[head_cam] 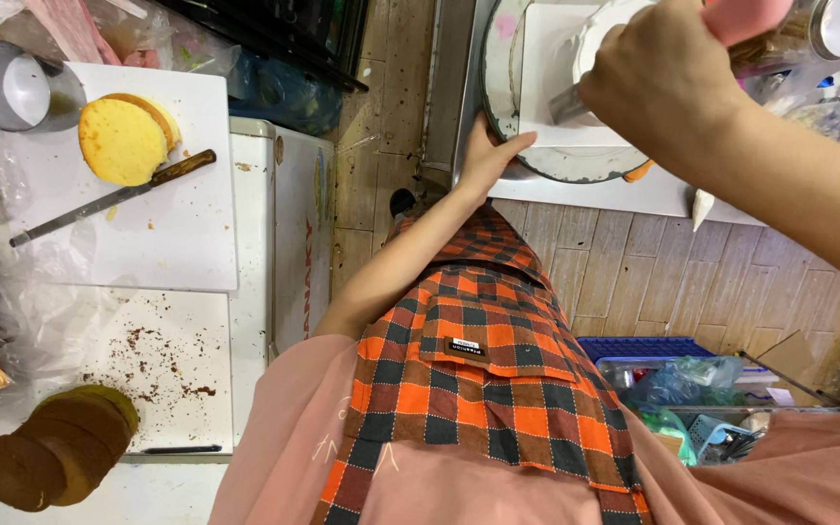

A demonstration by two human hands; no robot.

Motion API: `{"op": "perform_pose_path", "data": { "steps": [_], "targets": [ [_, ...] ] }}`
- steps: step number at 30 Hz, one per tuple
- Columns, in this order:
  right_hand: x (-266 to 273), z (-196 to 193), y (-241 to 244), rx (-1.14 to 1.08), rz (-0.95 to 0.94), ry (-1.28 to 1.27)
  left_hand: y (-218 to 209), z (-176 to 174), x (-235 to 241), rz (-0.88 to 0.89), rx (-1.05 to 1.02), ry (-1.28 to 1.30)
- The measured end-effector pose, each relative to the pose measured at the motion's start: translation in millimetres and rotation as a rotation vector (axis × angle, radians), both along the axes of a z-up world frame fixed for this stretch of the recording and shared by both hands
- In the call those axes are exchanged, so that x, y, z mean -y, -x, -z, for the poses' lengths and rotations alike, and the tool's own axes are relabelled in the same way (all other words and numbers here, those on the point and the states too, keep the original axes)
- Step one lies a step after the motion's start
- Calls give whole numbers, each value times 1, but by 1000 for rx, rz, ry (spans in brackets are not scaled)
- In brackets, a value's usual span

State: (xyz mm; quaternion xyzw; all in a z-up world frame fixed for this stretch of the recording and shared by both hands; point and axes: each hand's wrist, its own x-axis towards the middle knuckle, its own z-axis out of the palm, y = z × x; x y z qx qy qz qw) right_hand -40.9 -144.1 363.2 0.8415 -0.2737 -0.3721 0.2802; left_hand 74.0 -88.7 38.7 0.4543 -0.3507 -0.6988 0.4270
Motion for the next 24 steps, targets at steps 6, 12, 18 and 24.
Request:
{"op": "perform_pose_path", "data": {
  "steps": [6, 12, 18, 24],
  "targets": [
    [11, -7, -1, 87, 21, -35, -15, -9, 17, 23, -2, -32],
    [-3, -5, -3, -25, -32, -7, -23, -22, 36, -213, 373, 275],
    [19, 4, 4, 238, 45, 69, 6, -44, -26, 11, 723, 944],
    [12, 4, -2, 1, -23, -3, 11, -55, -45, 254, 845, 1160]
  ]
}}
